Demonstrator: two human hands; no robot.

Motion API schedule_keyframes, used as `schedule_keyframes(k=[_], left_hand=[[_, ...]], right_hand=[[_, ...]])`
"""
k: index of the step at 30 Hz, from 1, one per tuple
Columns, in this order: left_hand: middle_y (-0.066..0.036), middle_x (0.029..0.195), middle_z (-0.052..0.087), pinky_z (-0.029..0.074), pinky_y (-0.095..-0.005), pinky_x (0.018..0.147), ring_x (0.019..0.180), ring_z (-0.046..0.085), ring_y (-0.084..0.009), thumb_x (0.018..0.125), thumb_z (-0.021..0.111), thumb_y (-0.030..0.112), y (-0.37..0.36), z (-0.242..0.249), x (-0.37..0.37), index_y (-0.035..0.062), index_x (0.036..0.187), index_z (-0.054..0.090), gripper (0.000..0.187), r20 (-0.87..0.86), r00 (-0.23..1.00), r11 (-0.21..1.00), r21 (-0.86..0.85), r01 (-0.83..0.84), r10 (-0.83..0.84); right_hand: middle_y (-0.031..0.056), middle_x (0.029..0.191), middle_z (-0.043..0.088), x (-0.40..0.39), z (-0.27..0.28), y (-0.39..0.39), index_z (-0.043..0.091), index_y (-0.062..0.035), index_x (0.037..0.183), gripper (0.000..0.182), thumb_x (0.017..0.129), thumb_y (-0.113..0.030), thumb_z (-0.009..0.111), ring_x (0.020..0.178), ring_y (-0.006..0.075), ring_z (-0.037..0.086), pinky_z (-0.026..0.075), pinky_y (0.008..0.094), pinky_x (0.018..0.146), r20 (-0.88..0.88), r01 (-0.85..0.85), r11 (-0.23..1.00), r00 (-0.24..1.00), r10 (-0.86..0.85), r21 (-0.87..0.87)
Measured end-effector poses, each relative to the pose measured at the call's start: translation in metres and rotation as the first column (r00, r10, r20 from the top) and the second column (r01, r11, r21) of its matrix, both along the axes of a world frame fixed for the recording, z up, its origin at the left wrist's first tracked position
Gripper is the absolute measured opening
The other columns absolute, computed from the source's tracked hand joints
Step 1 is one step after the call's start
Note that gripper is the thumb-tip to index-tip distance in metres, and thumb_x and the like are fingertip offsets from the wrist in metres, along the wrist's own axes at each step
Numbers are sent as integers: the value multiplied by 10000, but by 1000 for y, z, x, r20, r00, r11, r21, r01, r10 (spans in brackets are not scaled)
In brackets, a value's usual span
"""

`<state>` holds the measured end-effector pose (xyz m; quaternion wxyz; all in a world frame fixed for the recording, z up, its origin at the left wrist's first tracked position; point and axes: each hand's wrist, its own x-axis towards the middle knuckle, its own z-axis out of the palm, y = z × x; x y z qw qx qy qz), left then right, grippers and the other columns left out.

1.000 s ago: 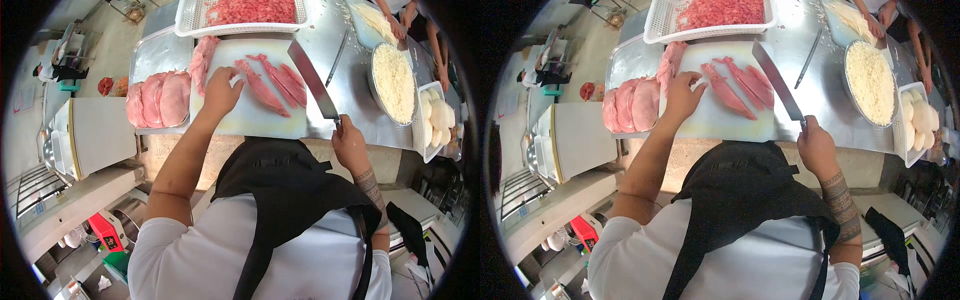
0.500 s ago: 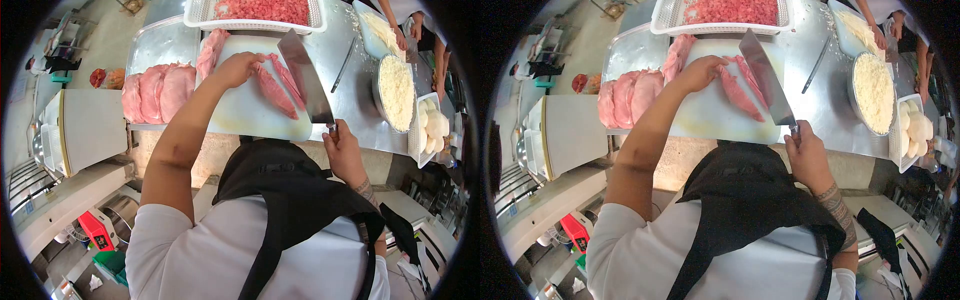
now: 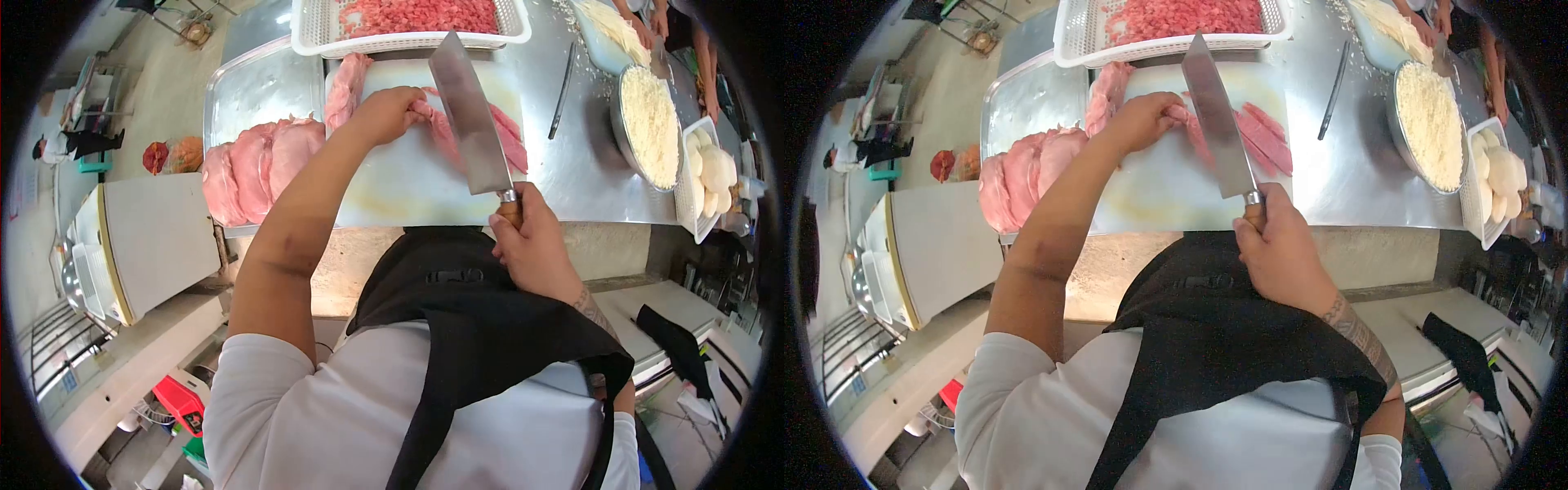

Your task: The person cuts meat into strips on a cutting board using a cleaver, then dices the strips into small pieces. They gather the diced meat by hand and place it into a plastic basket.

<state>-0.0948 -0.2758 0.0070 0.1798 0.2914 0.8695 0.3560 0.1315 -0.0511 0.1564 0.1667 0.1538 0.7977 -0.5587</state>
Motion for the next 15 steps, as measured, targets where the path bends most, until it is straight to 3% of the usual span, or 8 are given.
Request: schedule_keyframes(k=[2,5,11,15], left_hand=[[-145,1095,776,563,-460,904,1036,723,-373,933,737,120,0,5,1,36,1061,726,153,-21,1000,1000,-11,-3,3],[-144,1109,773,574,-441,922,1065,736,-349,958,715,127,-3,7,1,46,1163,690,221,-97,993,995,-85,52,-60],[-189,1096,748,568,-505,922,1046,711,-415,980,670,161,-5,-11,-7,38,1147,676,206,-160,972,985,-10,174,-173],[-221,1092,734,572,-539,880,997,715,-444,1007,625,207,4,-1,-2,39,1194,667,255,-227,953,958,-246,145,-202]], right_hand=[[132,807,623,-7,-5,-18,509,80,1250,336,998,-85,657,669,258,650,528,414,659,0,23,999,1000,-23,22],[180,845,632,-8,-29,-38,484,88,1281,387,989,-87,668,738,347,669,530,464,709,-86,16,995,996,-8,96],[258,951,669,-16,-28,-72,396,73,1407,529,965,-61,655,868,472,690,540,546,770,-147,7,966,989,33,260],[293,1026,679,-13,-24,-88,362,50,1476,609,943,-38,643,916,504,684,551,582,814,-221,-18,909,968,120,417]])
